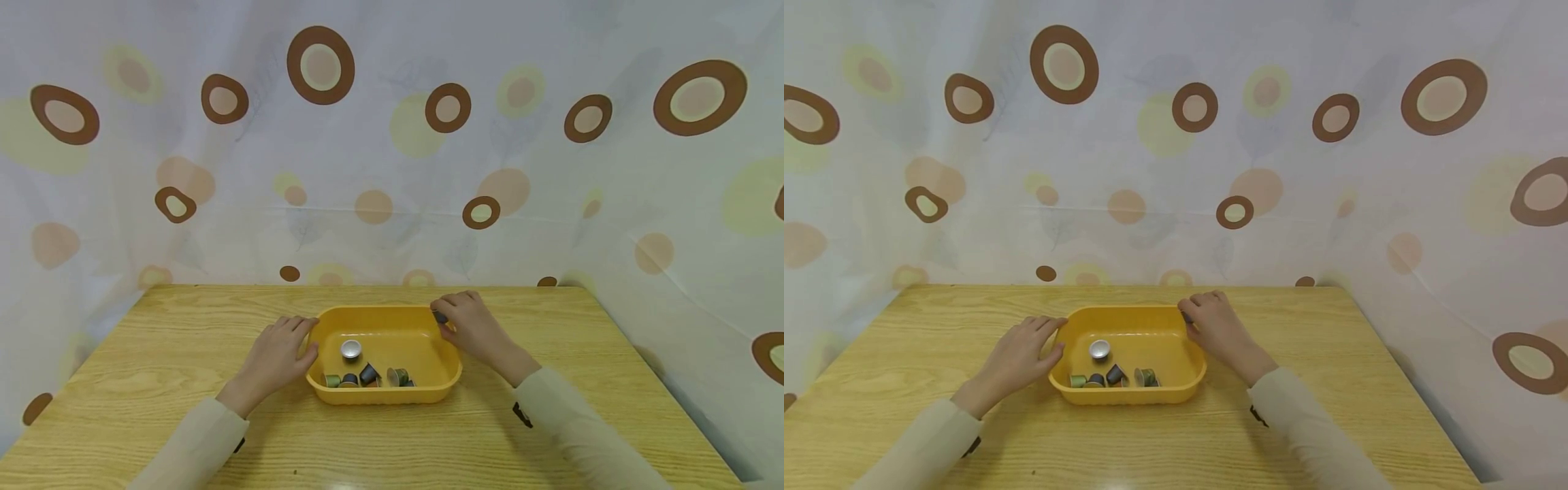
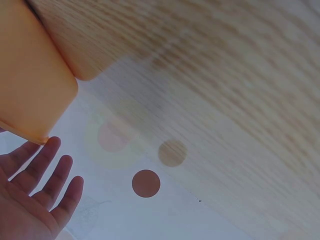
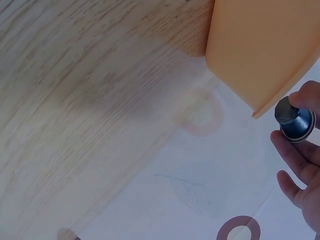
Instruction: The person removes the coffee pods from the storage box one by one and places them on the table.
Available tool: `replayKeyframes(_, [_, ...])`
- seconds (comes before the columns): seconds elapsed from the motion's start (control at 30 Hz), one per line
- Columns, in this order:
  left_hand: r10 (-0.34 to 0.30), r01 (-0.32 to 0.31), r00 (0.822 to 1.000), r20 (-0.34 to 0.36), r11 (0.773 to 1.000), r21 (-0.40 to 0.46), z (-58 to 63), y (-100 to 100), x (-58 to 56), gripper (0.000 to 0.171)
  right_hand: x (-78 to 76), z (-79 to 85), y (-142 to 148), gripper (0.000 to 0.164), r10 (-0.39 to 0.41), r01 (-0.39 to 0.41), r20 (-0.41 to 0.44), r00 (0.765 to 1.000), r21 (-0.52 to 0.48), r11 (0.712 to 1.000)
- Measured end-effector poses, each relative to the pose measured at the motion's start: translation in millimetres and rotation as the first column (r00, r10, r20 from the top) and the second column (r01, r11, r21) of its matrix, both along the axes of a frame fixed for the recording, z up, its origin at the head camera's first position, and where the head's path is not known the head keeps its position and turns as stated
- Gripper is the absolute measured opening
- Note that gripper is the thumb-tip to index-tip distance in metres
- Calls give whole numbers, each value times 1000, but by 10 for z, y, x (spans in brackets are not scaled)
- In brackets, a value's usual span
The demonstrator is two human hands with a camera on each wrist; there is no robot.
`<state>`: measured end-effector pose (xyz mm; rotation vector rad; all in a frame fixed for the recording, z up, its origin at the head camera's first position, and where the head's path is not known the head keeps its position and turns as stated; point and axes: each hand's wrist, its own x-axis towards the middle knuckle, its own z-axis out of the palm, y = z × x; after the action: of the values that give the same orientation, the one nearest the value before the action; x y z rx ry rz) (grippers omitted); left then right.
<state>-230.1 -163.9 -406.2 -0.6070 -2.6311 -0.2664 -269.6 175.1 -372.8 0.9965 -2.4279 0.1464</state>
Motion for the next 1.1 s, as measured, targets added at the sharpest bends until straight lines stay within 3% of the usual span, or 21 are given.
replayKeyframes(1.1, [4,-4,1000,28,1000,6,5,-4,5,39,-51,-125,456,30,-133,133,-28,991,4,991])
